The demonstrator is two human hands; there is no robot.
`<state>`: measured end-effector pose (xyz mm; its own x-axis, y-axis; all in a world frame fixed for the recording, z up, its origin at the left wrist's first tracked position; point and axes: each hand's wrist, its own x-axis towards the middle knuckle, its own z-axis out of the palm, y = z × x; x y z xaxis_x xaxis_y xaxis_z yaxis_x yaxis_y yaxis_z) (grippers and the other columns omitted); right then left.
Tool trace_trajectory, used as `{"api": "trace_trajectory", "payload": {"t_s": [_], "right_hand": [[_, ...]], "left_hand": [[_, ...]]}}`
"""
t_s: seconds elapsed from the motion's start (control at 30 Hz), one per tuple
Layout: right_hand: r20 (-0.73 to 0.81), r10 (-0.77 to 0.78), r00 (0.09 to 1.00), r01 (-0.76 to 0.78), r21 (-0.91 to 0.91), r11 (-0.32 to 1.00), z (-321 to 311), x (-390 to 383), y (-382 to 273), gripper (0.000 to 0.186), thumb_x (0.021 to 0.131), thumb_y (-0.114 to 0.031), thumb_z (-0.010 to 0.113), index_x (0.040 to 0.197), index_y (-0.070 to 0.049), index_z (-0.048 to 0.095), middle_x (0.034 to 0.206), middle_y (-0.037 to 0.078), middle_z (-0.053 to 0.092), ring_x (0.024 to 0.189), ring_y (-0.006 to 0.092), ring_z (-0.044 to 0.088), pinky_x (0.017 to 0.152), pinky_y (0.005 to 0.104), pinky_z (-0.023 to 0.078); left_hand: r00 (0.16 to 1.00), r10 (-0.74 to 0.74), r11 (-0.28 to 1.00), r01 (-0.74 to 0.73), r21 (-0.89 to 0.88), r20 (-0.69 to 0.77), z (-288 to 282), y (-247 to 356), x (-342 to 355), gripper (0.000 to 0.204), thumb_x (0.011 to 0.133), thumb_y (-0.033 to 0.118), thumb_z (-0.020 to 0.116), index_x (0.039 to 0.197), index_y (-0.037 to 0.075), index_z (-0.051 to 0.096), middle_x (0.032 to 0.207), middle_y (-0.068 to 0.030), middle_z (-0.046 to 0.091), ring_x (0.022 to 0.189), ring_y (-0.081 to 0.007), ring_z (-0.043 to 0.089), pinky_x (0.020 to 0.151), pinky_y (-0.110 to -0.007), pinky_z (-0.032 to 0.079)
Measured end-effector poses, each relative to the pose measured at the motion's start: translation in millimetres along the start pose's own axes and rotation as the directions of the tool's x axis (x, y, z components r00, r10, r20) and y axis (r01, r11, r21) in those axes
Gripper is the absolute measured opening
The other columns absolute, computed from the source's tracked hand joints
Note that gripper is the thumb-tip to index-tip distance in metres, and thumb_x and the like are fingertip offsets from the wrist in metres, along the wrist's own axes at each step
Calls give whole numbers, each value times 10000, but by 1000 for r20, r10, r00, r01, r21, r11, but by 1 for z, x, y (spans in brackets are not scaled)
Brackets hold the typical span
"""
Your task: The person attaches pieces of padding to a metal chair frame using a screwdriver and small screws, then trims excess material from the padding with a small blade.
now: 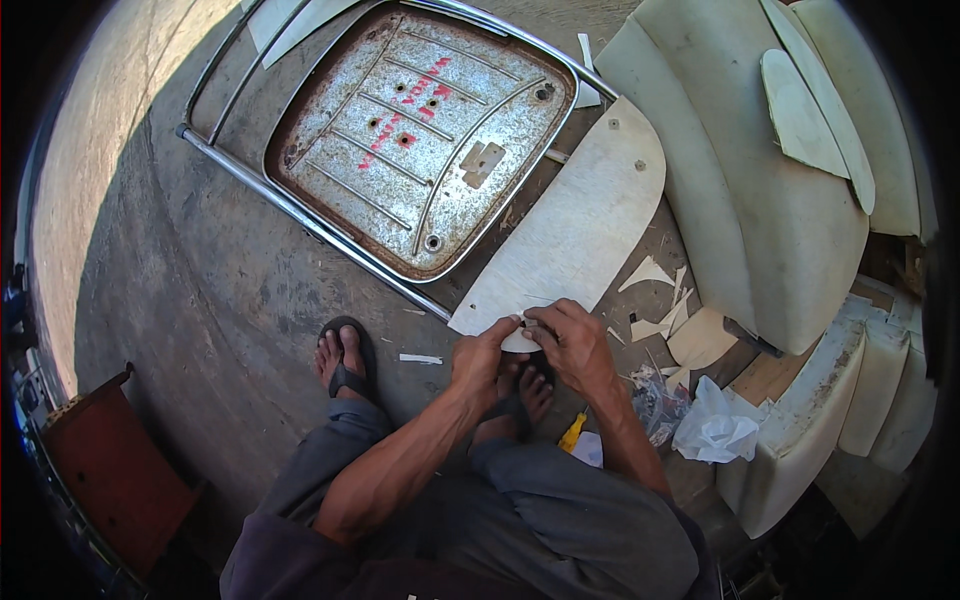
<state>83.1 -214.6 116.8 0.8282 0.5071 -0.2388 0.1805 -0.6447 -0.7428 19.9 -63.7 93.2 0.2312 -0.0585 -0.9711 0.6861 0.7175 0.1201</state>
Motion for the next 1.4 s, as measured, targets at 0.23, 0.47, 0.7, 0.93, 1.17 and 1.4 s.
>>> {"api": "trace_trajectory", "payload": {"t_s": [0.23,0.47,0.7,0.93,1.17,1.4], "right_hand": [[29,15,999,-15,17,1000,-2,5,0,175,876,-48,744,1049,-29,760,912,155,688,879,348,680,771,412,547],[90,71,993,-74,32,997,-4,8,-2,185,888,-60,726,1066,-27,759,952,167,705,907,366,687,797,421,554],[53,48,997,-43,-96,994,3,4,-4,148,898,-58,693,1027,-9,745,921,191,687,893,408,676,778,473,553],[-81,-27,996,10,-196,980,9,-5,-13,91,831,-44,761,909,-14,723,832,158,662,771,364,682,690,423,553],[-86,-92,992,62,-307,950,20,-8,-20,68,855,-47,717,884,-25,660,851,137,597,811,350,634,688,458,540],[8,55,998,-54,-78,995,1,7,-18,118,907,-68,678,1010,-26,720,942,161,665,893,366,668,774,450,553]], "left_hand": [[1000,6,1000,-6,-10,-10,0,-2,1,410,891,289,781,1073,-61,670,839,-161,728,608,-207,665,524,-303,492],[1000,6,1000,-6,-6,31,-4,-1,3,399,923,247,765,1161,-56,661,962,-147,723,710,-226,708,585,-304,539],[999,29,999,-30,-19,-38,1,-5,4,378,895,293,770,1001,-59,684,770,-168,733,501,-176,592,480,-289,469],[999,29,992,-35,-118,-46,7,-4,-3,355,871,262,807,938,-52,656,737,-153,688,515,-196,577,472,-329,450],[996,40,987,-51,-150,-77,10,-4,-5,298,864,194,806,896,-45,632,744,-108,621,563,-217,582,490,-355,439],[997,55,993,-59,-105,-47,6,-2,-5,345,864,194,799,1006,-86,655,864,-159,694,657,-251,688,523,-339,467]]}}
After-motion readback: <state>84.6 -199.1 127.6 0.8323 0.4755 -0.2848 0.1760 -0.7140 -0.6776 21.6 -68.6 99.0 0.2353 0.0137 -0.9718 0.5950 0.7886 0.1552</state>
